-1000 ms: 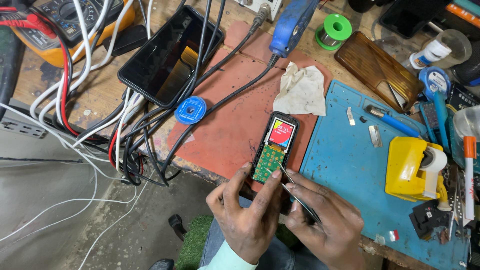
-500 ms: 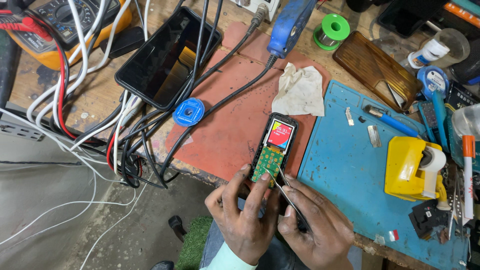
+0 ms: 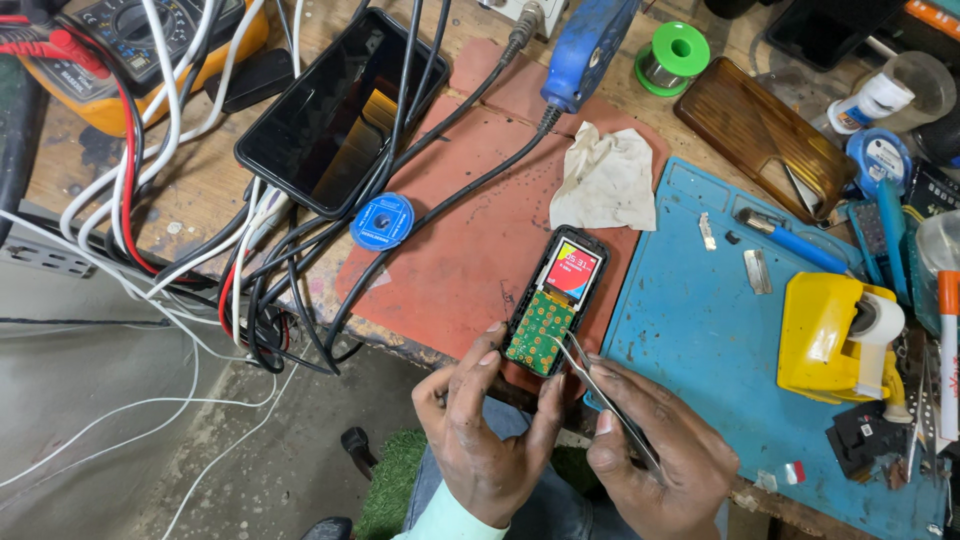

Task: The person disassembles a mobile phone by removing the battery and back cover, then uses tweezers and a screwdriver to manipulate the internal circuit board and keypad. The phone is opened, inspected, and partially reassembled during the process.

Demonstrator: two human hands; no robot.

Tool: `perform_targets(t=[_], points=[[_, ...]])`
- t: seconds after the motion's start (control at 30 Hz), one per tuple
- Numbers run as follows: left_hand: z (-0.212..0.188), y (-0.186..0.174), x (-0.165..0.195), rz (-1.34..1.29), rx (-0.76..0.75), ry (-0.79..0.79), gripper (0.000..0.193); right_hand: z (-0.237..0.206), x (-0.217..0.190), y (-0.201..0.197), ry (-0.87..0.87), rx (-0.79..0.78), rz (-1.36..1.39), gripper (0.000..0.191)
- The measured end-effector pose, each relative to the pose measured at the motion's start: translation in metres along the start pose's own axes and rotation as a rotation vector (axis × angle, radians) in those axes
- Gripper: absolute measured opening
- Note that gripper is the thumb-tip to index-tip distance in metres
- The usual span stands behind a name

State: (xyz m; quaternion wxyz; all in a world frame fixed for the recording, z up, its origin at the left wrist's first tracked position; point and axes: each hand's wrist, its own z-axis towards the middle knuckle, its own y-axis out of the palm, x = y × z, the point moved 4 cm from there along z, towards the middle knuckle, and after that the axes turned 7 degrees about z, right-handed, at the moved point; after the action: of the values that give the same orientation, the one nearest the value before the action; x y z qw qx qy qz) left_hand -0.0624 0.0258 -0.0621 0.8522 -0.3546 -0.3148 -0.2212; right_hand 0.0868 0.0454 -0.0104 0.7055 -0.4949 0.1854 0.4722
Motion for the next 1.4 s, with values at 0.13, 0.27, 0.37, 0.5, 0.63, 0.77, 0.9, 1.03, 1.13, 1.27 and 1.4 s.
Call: perform_targets(t=[0.13,0.27,0.37,0.5,0.63,0.77,0.9,1.03,1.13,1.27,1.4], points=[[0.004,-0.003,0.001,0.003,-0.012,0.029,0.072,0.002,0.001,-0.004,-0.018,-0.063,0.030,0.040],[0.006,-0.006,-0.003,0.007,-0.047,0.047,0.069,0.009,0.003,-0.007,-0.032,-0.094,0.034,0.039],[0.007,-0.006,-0.004,-0.005,-0.042,0.059,0.070,0.015,-0.001,-0.006,-0.113,-0.127,0.006,0.031],[0.005,-0.006,-0.003,-0.024,-0.031,0.047,0.070,0.017,-0.007,-0.007,-0.148,-0.153,-0.037,0.029],[0.003,-0.006,-0.003,-0.035,-0.038,0.026,0.070,0.015,-0.010,-0.007,-0.158,-0.132,-0.072,0.029],[0.002,-0.005,-0.001,-0.044,-0.023,0.028,0.068,0.012,-0.009,-0.007,-0.172,-0.113,-0.096,0.029],[0.003,-0.004,-0.001,-0.034,-0.013,0.020,0.068,0.011,-0.008,-0.007,-0.153,-0.092,-0.089,0.028],[0.002,-0.005,0.001,-0.028,0.000,0.008,0.068,0.010,-0.009,-0.007,-0.150,-0.076,-0.078,0.027],[0.002,-0.006,0.002,-0.025,-0.001,0.007,0.069,0.008,-0.009,-0.007,-0.147,-0.074,-0.068,0.027],[0.002,-0.007,0.001,-0.036,-0.005,0.013,0.069,0.006,-0.009,-0.007,-0.163,-0.085,-0.069,0.027],[0.003,-0.008,0.000,-0.035,-0.010,-0.002,0.068,0.006,-0.010,-0.006,-0.163,-0.080,-0.072,0.027]])
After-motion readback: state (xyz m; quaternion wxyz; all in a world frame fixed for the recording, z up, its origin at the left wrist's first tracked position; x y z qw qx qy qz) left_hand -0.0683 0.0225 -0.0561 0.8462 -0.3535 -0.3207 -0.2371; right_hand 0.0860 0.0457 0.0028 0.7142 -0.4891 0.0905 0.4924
